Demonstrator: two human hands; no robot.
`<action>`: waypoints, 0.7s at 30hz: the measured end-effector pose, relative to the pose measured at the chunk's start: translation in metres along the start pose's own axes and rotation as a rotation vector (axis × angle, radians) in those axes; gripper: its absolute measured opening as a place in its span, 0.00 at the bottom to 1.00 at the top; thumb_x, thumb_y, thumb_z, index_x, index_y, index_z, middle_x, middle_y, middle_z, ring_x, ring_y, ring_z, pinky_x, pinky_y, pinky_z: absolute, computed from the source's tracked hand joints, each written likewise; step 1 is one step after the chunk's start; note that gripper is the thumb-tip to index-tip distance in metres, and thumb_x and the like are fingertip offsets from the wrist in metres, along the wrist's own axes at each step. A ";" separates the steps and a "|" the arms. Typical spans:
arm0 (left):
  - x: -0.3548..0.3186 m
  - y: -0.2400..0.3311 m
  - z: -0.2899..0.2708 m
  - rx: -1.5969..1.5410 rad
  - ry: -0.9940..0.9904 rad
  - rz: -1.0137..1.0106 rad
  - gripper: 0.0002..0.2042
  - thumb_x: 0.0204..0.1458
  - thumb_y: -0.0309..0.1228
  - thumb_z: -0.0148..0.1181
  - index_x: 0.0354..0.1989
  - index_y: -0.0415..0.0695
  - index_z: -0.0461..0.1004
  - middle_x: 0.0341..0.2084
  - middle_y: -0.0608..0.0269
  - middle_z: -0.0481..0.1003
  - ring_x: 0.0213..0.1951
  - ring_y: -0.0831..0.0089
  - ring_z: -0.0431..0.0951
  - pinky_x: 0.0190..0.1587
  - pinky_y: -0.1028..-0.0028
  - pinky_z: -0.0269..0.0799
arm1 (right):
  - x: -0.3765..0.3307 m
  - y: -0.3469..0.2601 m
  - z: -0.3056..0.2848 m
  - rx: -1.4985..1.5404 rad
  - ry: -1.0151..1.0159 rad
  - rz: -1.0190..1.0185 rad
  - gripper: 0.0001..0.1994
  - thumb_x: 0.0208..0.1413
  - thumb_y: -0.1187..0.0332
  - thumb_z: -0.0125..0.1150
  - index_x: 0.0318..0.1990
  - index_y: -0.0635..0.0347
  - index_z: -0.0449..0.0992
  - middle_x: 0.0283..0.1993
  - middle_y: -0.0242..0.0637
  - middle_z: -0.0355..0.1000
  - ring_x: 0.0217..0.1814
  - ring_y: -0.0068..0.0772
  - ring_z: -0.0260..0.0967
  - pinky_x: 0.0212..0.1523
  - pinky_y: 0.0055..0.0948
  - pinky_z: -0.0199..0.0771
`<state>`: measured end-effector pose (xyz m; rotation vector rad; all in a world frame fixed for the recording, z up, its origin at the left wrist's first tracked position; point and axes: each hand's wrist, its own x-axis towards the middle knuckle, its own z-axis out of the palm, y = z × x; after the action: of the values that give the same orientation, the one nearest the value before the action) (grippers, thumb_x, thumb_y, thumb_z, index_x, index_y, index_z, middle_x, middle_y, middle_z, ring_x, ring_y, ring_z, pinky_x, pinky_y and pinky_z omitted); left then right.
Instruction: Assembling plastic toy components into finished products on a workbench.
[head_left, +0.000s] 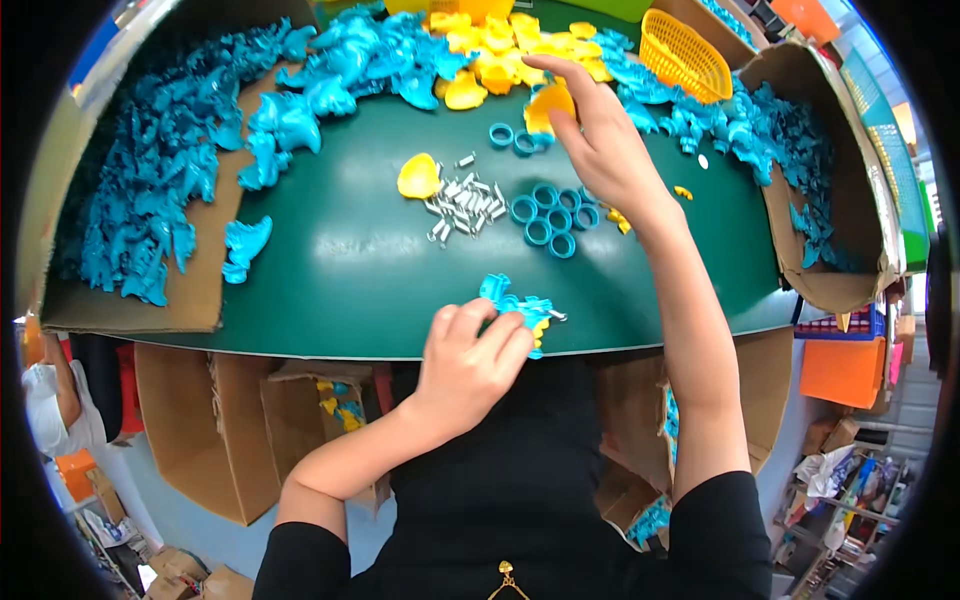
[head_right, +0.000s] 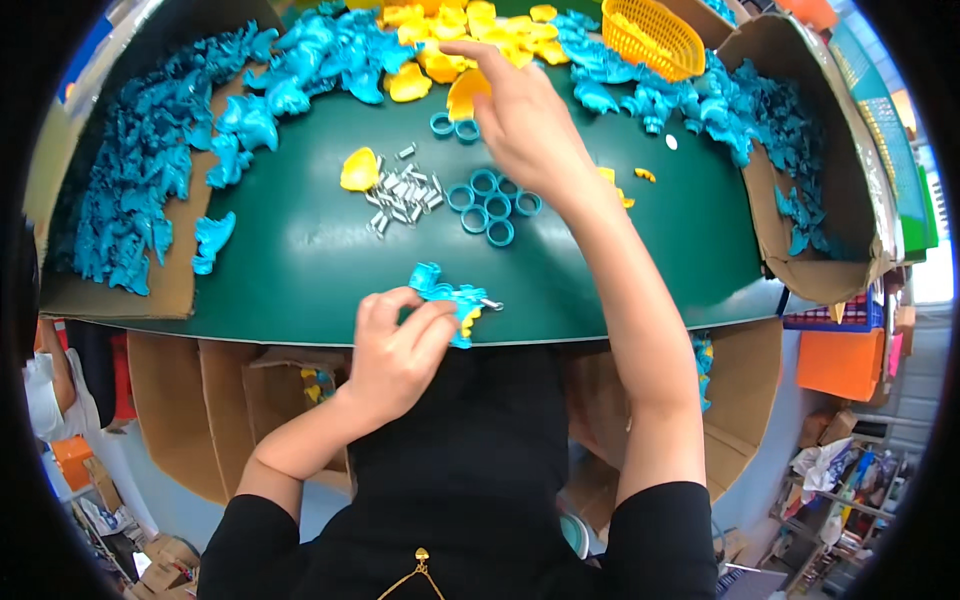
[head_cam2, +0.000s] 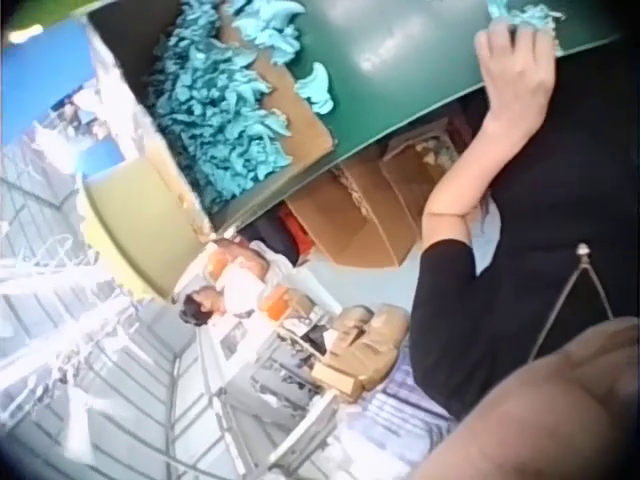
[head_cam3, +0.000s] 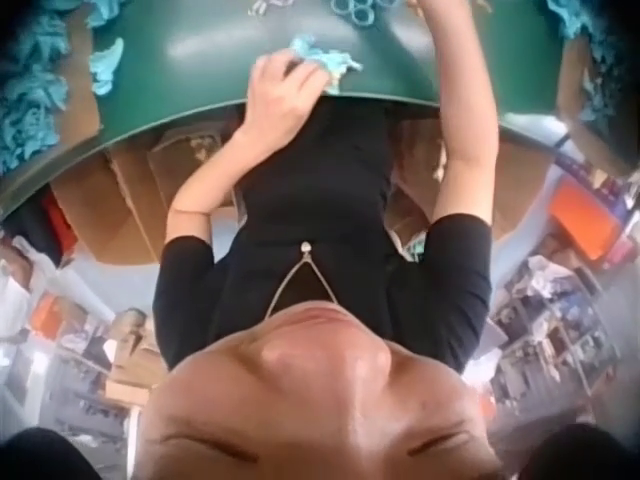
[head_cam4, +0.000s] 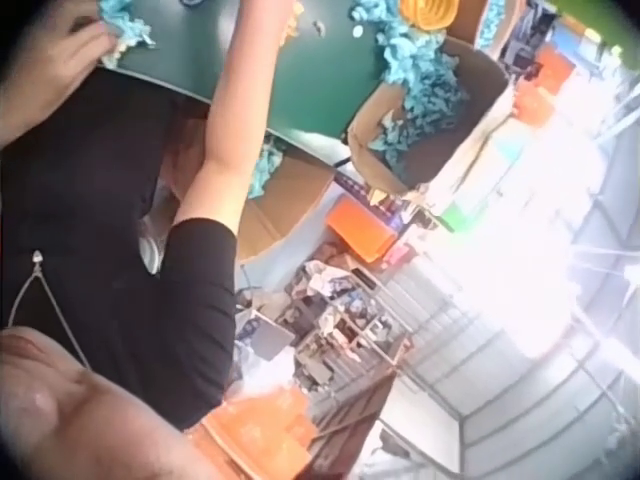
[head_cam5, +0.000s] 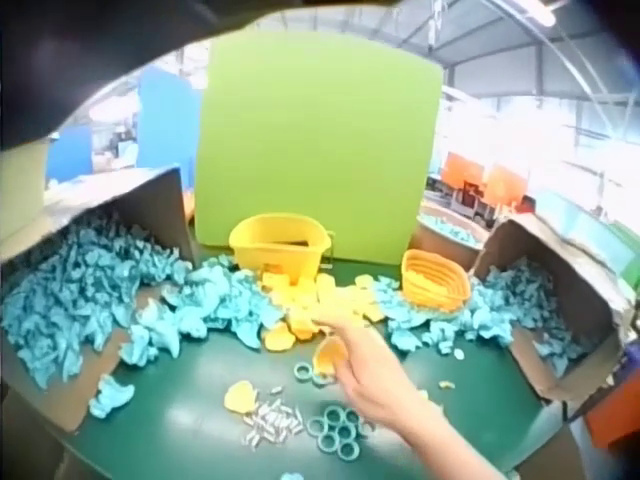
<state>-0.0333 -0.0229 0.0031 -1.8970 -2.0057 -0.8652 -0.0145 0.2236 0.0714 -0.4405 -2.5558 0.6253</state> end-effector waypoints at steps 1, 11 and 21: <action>-0.006 0.001 -0.006 0.016 -0.003 -0.005 0.07 0.43 0.27 0.63 0.31 0.45 0.74 0.37 0.64 0.77 0.42 0.65 0.73 0.42 0.64 0.68 | -0.022 -0.015 -0.007 0.136 -0.049 -0.041 0.20 0.62 0.74 0.49 0.62 0.55 0.68 0.52 0.42 0.72 0.57 0.43 0.67 0.62 0.34 0.62; -0.017 0.002 0.002 -0.150 -0.028 -0.009 0.12 0.41 0.20 0.64 0.37 0.37 0.75 0.41 0.56 0.77 0.40 0.58 0.77 0.41 0.62 0.77 | -0.157 -0.051 0.053 0.476 0.134 0.327 0.08 0.48 0.81 0.65 0.37 0.66 0.78 0.37 0.38 0.82 0.32 0.22 0.77 0.32 0.22 0.76; -0.017 -0.007 0.003 -0.136 -0.043 0.045 0.10 0.44 0.19 0.64 0.36 0.36 0.74 0.40 0.56 0.77 0.38 0.60 0.76 0.39 0.67 0.77 | -0.146 -0.043 0.048 0.188 0.109 0.165 0.08 0.45 0.80 0.68 0.34 0.64 0.78 0.33 0.38 0.81 0.28 0.31 0.77 0.29 0.26 0.74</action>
<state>-0.0370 -0.0353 -0.0107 -2.0412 -1.9661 -0.9800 0.0755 0.1111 0.0021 -0.6055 -2.3475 0.8680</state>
